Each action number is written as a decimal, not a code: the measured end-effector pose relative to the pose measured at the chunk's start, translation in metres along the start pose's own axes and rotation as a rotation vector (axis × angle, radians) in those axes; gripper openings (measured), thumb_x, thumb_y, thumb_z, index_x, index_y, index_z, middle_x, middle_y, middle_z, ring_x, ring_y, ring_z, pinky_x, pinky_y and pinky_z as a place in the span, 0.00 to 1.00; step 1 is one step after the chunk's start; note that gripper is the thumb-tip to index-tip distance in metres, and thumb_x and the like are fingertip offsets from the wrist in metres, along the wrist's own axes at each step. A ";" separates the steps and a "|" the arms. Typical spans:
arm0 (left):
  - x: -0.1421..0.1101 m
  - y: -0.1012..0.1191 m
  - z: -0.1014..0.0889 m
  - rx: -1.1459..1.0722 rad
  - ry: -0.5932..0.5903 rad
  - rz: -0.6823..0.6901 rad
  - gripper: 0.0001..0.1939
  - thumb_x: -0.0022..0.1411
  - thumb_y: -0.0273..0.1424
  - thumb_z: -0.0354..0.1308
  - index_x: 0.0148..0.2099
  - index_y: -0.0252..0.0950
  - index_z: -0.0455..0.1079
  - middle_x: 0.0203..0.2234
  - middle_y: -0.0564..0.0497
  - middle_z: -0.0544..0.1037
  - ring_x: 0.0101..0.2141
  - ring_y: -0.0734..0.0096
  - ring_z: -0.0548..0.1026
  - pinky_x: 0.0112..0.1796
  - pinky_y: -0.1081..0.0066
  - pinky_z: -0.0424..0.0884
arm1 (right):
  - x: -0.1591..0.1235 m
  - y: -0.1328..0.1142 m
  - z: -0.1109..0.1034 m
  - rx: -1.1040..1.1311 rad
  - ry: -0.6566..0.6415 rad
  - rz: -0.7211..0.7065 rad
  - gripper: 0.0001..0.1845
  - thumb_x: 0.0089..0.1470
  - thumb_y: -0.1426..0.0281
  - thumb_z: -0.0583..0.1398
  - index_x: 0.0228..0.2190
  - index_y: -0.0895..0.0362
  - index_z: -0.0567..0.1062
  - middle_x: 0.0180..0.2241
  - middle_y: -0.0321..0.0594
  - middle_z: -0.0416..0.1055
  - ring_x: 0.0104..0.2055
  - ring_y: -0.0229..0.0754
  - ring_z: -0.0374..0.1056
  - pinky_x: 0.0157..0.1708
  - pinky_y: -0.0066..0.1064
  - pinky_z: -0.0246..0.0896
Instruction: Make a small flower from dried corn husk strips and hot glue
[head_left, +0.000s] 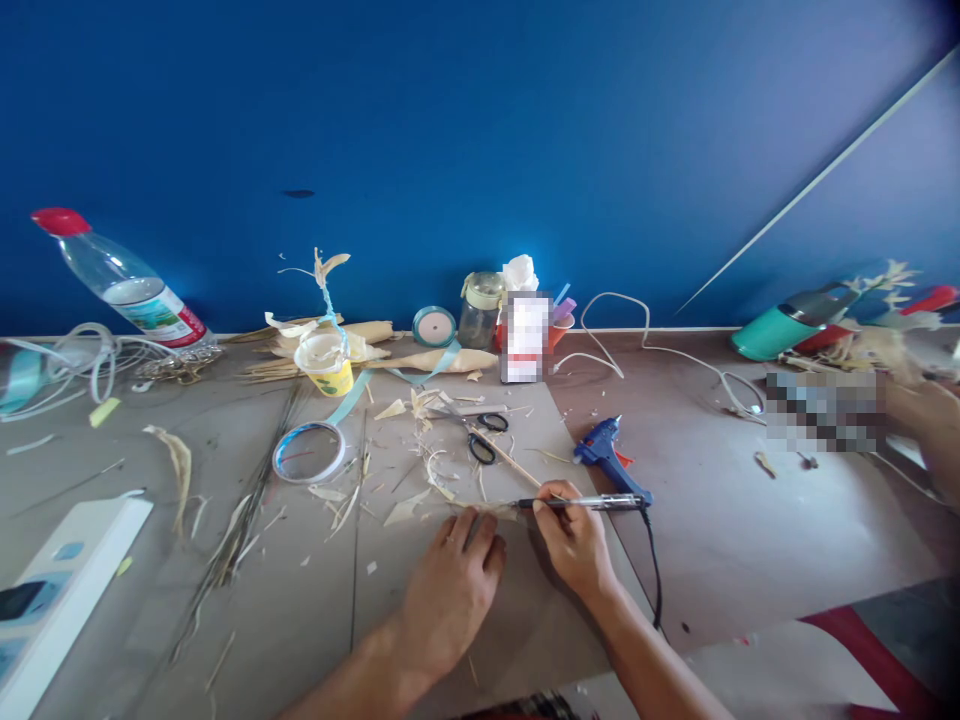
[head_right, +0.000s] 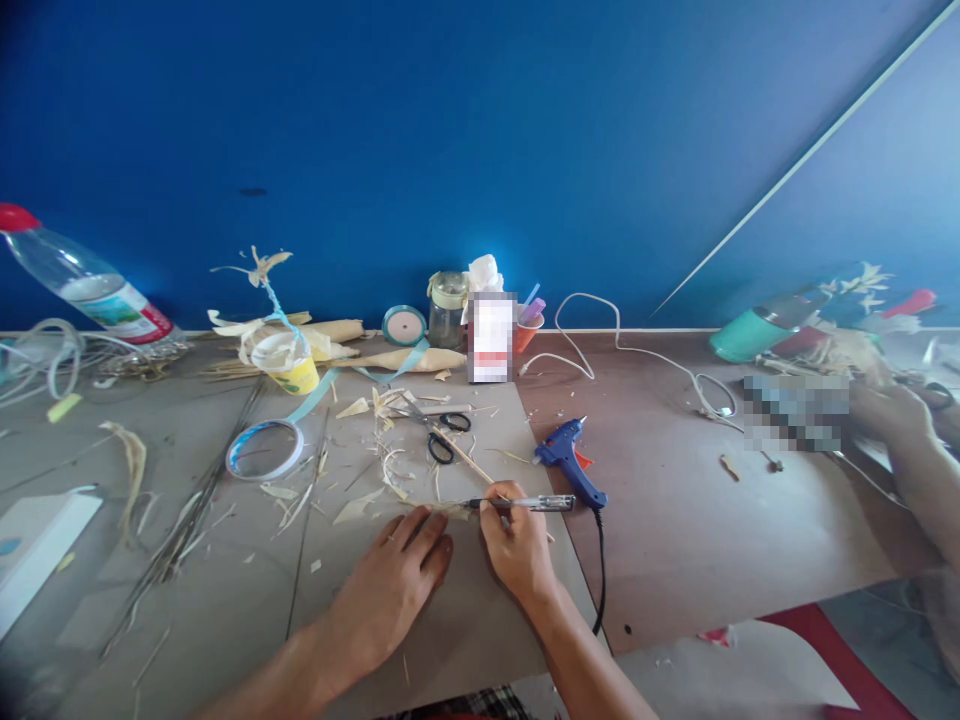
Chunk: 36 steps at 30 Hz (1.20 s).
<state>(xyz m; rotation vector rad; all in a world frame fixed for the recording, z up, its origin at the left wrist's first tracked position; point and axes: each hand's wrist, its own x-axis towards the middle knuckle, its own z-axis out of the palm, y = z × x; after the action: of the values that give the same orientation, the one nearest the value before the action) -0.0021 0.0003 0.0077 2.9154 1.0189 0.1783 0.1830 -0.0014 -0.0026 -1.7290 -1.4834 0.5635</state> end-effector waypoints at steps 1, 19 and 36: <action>0.000 0.000 -0.001 0.000 -0.004 -0.004 0.13 0.62 0.28 0.48 0.49 0.34 0.66 0.52 0.43 0.67 0.53 0.58 0.62 0.48 0.59 0.62 | 0.000 0.000 0.000 0.002 0.006 0.003 0.05 0.50 0.69 0.53 0.25 0.56 0.65 0.19 0.33 0.62 0.19 0.36 0.57 0.18 0.26 0.50; -0.001 0.000 0.003 0.001 0.007 0.001 0.13 0.62 0.29 0.48 0.49 0.34 0.66 0.52 0.45 0.67 0.53 0.58 0.61 0.49 0.60 0.61 | 0.002 0.003 -0.003 0.048 0.053 0.040 0.05 0.50 0.69 0.53 0.25 0.56 0.65 0.20 0.32 0.59 0.20 0.35 0.55 0.19 0.26 0.50; -0.002 0.000 0.005 0.032 0.044 0.004 0.13 0.62 0.29 0.48 0.48 0.35 0.66 0.52 0.47 0.67 0.52 0.58 0.62 0.48 0.61 0.61 | 0.002 0.006 -0.005 0.075 0.092 0.100 0.06 0.50 0.69 0.54 0.23 0.56 0.65 0.20 0.33 0.62 0.20 0.35 0.57 0.21 0.25 0.53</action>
<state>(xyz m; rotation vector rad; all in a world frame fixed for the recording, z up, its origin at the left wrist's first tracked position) -0.0028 -0.0009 0.0023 2.9549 1.0311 0.2302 0.1906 -0.0007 -0.0039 -1.7540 -1.3022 0.5759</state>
